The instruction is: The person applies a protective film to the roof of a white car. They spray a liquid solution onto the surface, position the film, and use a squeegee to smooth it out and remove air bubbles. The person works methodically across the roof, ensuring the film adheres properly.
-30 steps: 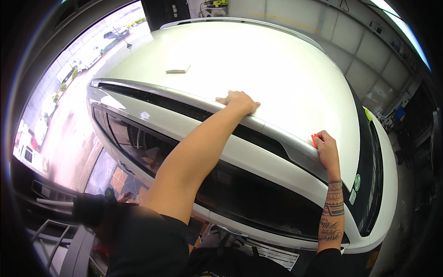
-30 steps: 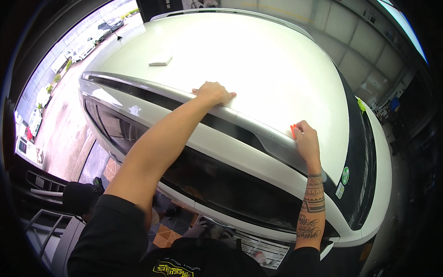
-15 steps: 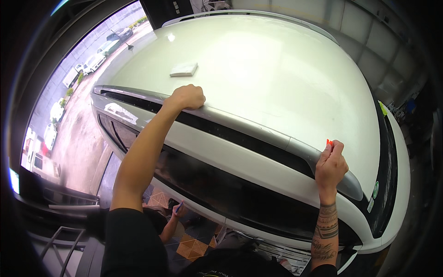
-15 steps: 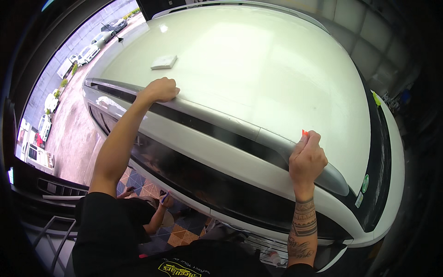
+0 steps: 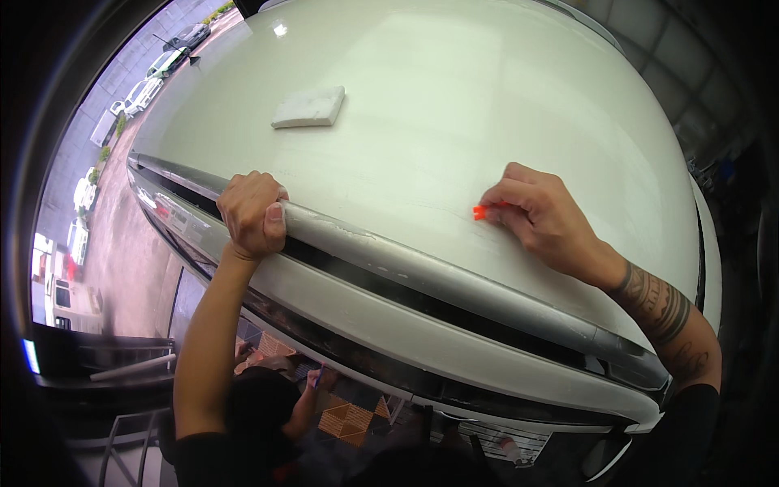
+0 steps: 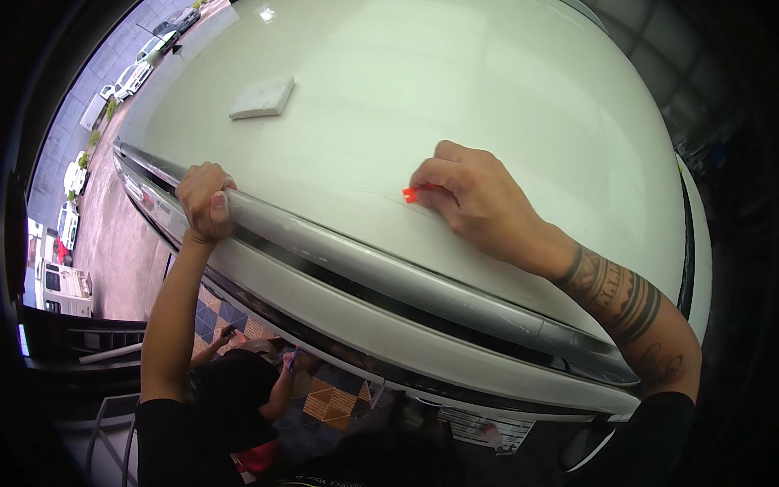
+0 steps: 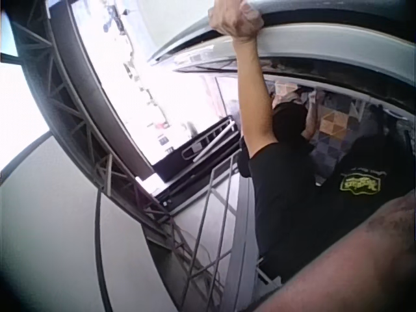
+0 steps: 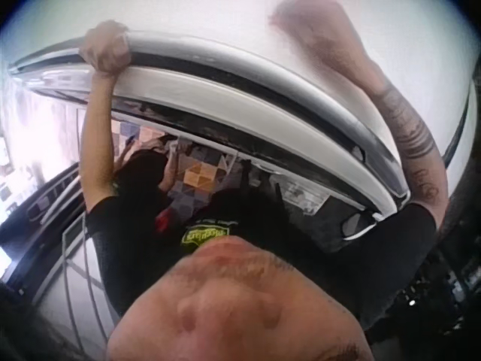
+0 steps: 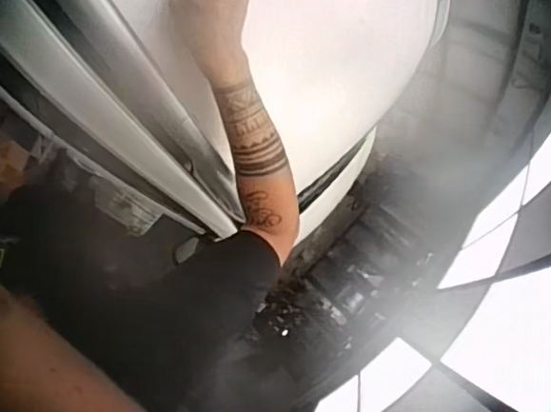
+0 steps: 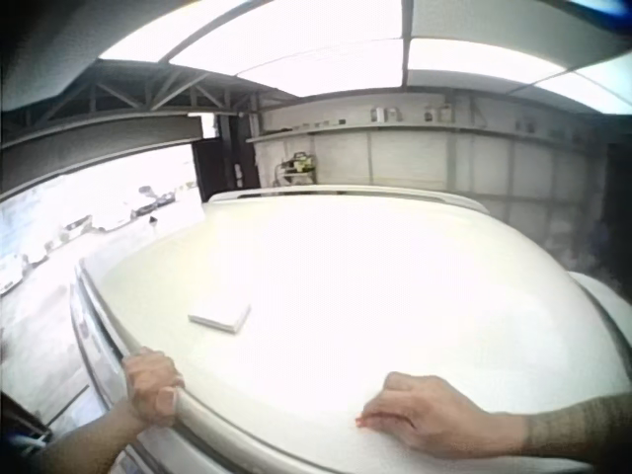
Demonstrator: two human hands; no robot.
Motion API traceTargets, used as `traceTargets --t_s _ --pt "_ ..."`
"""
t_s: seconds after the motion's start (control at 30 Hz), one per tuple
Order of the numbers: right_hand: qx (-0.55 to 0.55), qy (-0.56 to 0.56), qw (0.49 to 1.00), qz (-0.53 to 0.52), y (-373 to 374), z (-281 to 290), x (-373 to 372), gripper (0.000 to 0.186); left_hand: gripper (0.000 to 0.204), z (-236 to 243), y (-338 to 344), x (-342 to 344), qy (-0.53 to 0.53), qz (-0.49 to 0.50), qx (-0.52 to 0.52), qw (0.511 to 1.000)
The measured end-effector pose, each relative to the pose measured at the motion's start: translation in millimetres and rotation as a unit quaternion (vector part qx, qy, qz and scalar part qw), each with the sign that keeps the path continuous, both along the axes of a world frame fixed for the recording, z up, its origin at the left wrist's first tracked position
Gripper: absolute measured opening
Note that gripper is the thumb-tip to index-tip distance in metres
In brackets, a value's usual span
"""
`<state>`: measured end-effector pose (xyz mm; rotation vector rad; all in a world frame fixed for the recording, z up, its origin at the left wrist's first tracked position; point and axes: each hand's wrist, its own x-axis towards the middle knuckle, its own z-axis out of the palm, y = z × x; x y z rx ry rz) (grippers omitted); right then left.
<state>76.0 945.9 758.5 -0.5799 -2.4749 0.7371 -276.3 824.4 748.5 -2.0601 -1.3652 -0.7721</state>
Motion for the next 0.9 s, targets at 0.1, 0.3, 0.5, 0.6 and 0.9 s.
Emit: traceTargets --t_s 0.1,0.3,0.5,0.6,0.9 --pt "0.030 0.106 0.991 0.073 19 -11 -82 0.005 0.041 6 3 -18 -0.003 0.000 0.006 1.000" --pt "0.006 0.048 0.983 0.175 0 -7 -128 0.012 0.049 6 0 -65 -0.015 0.035 -0.001 0.999" --pt "0.021 0.042 0.982 0.185 -6 -11 -128 0.012 0.054 2 -3 -82 -0.019 0.049 -0.015 0.999" --pt "0.043 0.078 0.993 0.076 40 -8 -136 0.014 0.056 3 -1 -82 -0.021 0.045 -0.010 0.999" --pt "0.049 0.105 0.976 0.183 30 -14 -140 0.010 0.053 0 -1 -81 -0.030 0.050 -0.004 0.998"
